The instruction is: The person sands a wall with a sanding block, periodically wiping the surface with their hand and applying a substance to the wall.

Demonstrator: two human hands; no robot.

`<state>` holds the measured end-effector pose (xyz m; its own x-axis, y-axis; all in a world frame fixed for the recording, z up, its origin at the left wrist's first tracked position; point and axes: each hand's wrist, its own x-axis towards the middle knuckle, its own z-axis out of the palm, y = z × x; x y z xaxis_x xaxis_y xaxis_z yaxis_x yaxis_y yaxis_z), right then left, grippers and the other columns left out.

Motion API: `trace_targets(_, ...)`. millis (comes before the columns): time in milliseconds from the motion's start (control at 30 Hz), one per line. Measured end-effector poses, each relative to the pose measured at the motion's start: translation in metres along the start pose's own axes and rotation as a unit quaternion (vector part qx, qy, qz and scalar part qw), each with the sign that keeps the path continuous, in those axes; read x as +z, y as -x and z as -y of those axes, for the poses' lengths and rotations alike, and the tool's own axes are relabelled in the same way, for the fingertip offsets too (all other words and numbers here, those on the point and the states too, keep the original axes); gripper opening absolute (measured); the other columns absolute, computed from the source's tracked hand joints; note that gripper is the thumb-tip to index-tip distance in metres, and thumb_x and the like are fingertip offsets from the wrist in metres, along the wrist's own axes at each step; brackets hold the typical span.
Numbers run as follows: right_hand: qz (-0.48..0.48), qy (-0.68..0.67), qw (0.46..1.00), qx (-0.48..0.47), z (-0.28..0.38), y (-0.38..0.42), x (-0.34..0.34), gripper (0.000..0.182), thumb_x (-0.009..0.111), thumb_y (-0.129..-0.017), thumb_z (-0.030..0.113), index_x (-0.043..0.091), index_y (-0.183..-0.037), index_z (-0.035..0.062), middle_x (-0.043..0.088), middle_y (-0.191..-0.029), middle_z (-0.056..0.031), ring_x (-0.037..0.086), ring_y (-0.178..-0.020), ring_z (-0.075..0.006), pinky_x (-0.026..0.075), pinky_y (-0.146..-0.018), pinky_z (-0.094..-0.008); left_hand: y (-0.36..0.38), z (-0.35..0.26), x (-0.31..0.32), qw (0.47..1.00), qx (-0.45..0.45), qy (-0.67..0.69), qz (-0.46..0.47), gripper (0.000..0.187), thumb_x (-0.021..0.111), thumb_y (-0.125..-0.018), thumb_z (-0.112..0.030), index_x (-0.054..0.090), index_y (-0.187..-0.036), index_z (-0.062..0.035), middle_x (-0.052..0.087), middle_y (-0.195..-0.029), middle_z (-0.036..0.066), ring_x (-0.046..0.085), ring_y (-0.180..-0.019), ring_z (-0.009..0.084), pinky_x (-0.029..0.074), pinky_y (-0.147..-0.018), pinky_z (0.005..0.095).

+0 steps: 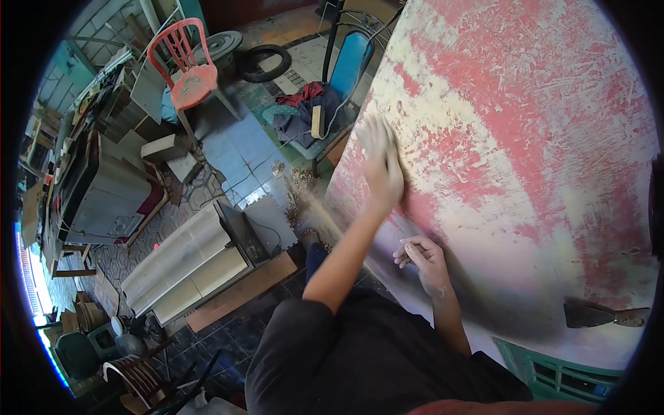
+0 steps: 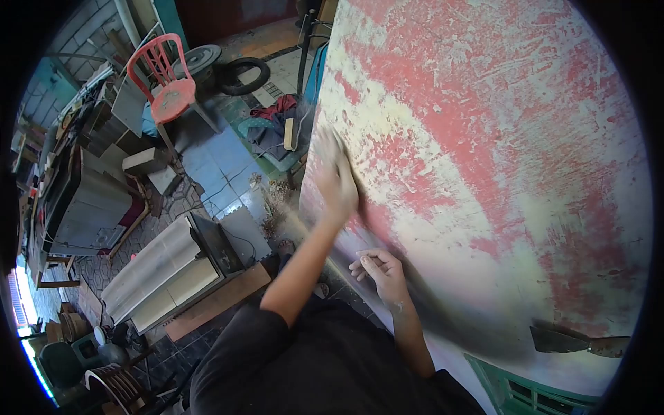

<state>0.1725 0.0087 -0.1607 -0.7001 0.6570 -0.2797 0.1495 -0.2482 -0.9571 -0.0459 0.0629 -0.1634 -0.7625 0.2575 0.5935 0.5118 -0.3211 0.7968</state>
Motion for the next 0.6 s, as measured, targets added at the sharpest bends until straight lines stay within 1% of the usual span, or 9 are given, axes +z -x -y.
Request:
trace_targets(33, 0.002, -0.001, 1.0, -0.001, -0.002, -0.001, 0.001, 0.021, 0.055, -0.109, 0.009, 0.065, -0.122, -0.0042, 0.074, -0.099, -0.0168, 0.072, -0.086, -0.0201, 0.058, -0.078, -0.033, 0.034, 0.006, 0.001, 0.999, -0.026, -0.017, 0.028, 0.049, 0.051, -0.104, 0.001, 0.047, -0.153, 0.0061, 0.04, -0.162, 0.03, 0.031, -0.156, 0.0407, 0.023, -0.127, 0.0425)
trace_targets(133, 0.005, -0.006, 1.0, 0.029, -0.004, -0.002, 0.002, 0.022, 0.055, -0.109, 0.009, 0.064, -0.123, -0.004, 0.074, -0.099, -0.0166, 0.072, -0.086, -0.02, 0.058, -0.078, -0.0327, 0.032, -0.001, -0.002, 0.996, -0.055, 0.055, 0.033, 0.05, 0.053, -0.103, 0.003, 0.047, -0.152, 0.007, 0.04, -0.161, 0.03, 0.029, -0.157, 0.0399, 0.02, -0.128, 0.0429)
trace_targets(167, 0.008, -0.002, 1.0, 0.022, -0.001, -0.004, 0.002, 0.022, 0.056, -0.109, 0.01, 0.065, -0.123, -0.0039, 0.075, -0.1, -0.0163, 0.072, -0.086, -0.0185, 0.058, -0.078, -0.0317, 0.023, 0.002, 0.0, 0.996, -0.06, 0.053, 0.029, 0.05, 0.053, -0.103, 0.003, 0.047, -0.152, 0.007, 0.04, -0.161, 0.03, 0.029, -0.157, 0.0399, 0.02, -0.128, 0.0429)
trace_targets(233, 0.01, -0.002, 1.0, 0.014, 0.004, -0.013, 0.005, 0.021, 0.057, -0.108, 0.011, 0.066, -0.122, -0.0038, 0.076, -0.1, -0.016, 0.071, -0.085, -0.0171, 0.057, -0.077, -0.0308, -0.05, -0.007, 0.004, 0.999, -0.015, 0.024, -0.016, 0.048, 0.047, -0.105, 0.001, 0.045, -0.153, 0.0072, 0.04, -0.161, 0.03, 0.032, -0.156, 0.0399, 0.023, -0.127, 0.0417)
trace_targets(267, 0.007, -0.008, 1.0, 0.01, 0.008, -0.014, 0.006, 0.021, 0.057, -0.108, 0.011, 0.066, -0.122, -0.0039, 0.076, -0.1, -0.016, 0.072, -0.086, -0.0171, 0.058, -0.077, -0.0308, -0.063, -0.008, 0.004, 0.999, 0.004, 0.01, -0.036, 0.048, 0.045, -0.107, 0.0, 0.044, -0.154, 0.0073, 0.04, -0.161, 0.029, 0.033, -0.156, 0.0399, 0.024, -0.127, 0.0411)
trace_targets(400, 0.021, -0.016, 1.0, -0.003, 0.0, -0.009, 0.004, 0.021, 0.057, -0.109, 0.01, 0.066, -0.122, -0.0041, 0.076, -0.1, -0.0161, 0.072, -0.086, -0.0173, 0.058, -0.078, -0.0309, -0.024, 0.004, 0.006, 0.999, 0.034, -0.001, -0.024, 0.047, 0.043, -0.108, -0.001, 0.044, -0.154, 0.0072, 0.039, -0.163, 0.028, 0.033, -0.156, 0.0386, 0.025, -0.126, 0.0391)
trace_targets(467, 0.027, -0.026, 0.999, 0.006, -0.007, -0.005, 0.006, 0.021, 0.057, -0.109, 0.01, 0.066, -0.122, -0.0042, 0.076, -0.1, -0.0161, 0.072, -0.086, -0.0172, 0.058, -0.078, -0.031, 0.044, -0.005, 0.0, 0.998, 0.007, -0.003, 0.057, 0.054, 0.053, -0.1, 0.005, 0.044, -0.153, 0.0092, 0.039, -0.162, 0.03, 0.031, -0.155, 0.0439, 0.022, -0.128, 0.046)
trace_targets(567, 0.033, -0.038, 0.999, 0.01, -0.014, -0.004, 0.005, 0.021, 0.057, -0.108, 0.01, 0.066, -0.122, -0.0043, 0.076, -0.101, -0.0161, 0.072, -0.086, -0.0171, 0.058, -0.078, -0.0312, 0.06, -0.007, 0.001, 0.998, 0.002, 0.02, 0.063, 0.057, 0.055, -0.098, 0.007, 0.044, -0.153, 0.01, 0.039, -0.162, 0.03, 0.031, -0.155, 0.0454, 0.023, -0.128, 0.0478)
trace_targets(600, 0.034, -0.038, 0.999, 0.009, -0.013, -0.003, 0.003, 0.021, 0.057, -0.108, 0.01, 0.066, -0.122, -0.0044, 0.076, -0.101, -0.0161, 0.072, -0.085, -0.017, 0.058, -0.078, -0.0314, 0.042, -0.008, 0.003, 0.998, 0.011, 0.025, 0.055, 0.054, 0.055, -0.098, 0.006, 0.046, -0.152, 0.0097, 0.04, -0.161, 0.031, 0.032, -0.155, 0.0449, 0.024, -0.127, 0.0477)
